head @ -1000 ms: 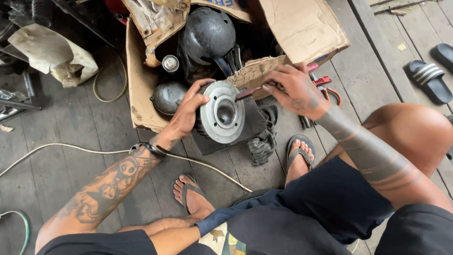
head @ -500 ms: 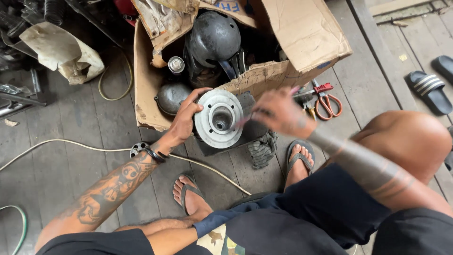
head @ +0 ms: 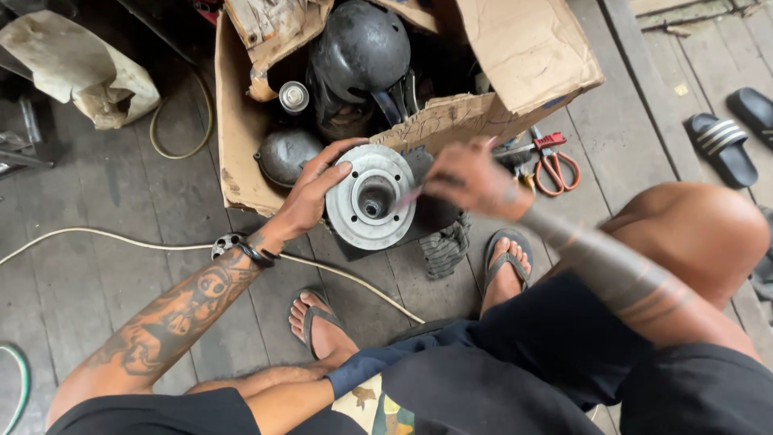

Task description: Cleaning a motorcycle engine cylinder head by scraping dirt and carbon with a small tool

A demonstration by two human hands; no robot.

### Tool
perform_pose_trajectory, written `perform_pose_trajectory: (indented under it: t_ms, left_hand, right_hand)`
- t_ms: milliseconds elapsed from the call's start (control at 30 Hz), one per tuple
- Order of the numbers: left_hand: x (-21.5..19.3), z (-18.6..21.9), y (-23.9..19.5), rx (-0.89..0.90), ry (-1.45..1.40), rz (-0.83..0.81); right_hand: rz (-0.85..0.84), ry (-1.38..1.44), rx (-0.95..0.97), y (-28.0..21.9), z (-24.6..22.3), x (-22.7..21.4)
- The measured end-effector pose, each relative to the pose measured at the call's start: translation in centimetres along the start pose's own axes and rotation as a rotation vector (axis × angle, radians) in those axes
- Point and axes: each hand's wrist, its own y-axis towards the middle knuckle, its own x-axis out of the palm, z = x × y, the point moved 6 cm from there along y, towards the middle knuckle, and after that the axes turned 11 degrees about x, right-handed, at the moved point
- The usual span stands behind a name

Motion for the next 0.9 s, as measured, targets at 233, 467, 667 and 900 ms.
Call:
perform_pose_trajectory:
  t_ms: [233, 467, 667, 900]
  left_hand:
    - [-0.2, 0.2, 0.5, 0.062, -0.014, -0.016]
    - [-0.4, 0.1, 0.5, 0.061, -0.033, -0.019]
    - [-0.4, -0.3, 0.8, 0.070, -0.018, -0.041]
    - [-0.4, -0.2, 0.8, 0.066, -0.005, -0.047]
  right_hand:
    - [0.014, 0.038, -0.031, 0.2, -1.5, -0.6]
    - [0.089, -0.010, 0.029, 1.0, 3.6, -3.3]
    - [0.116, -0.123, -0.175, -0.2, -1.1, -0.7]
    - [0.114, -0.136, -0.178, -0.4, -1.2, -0.8]
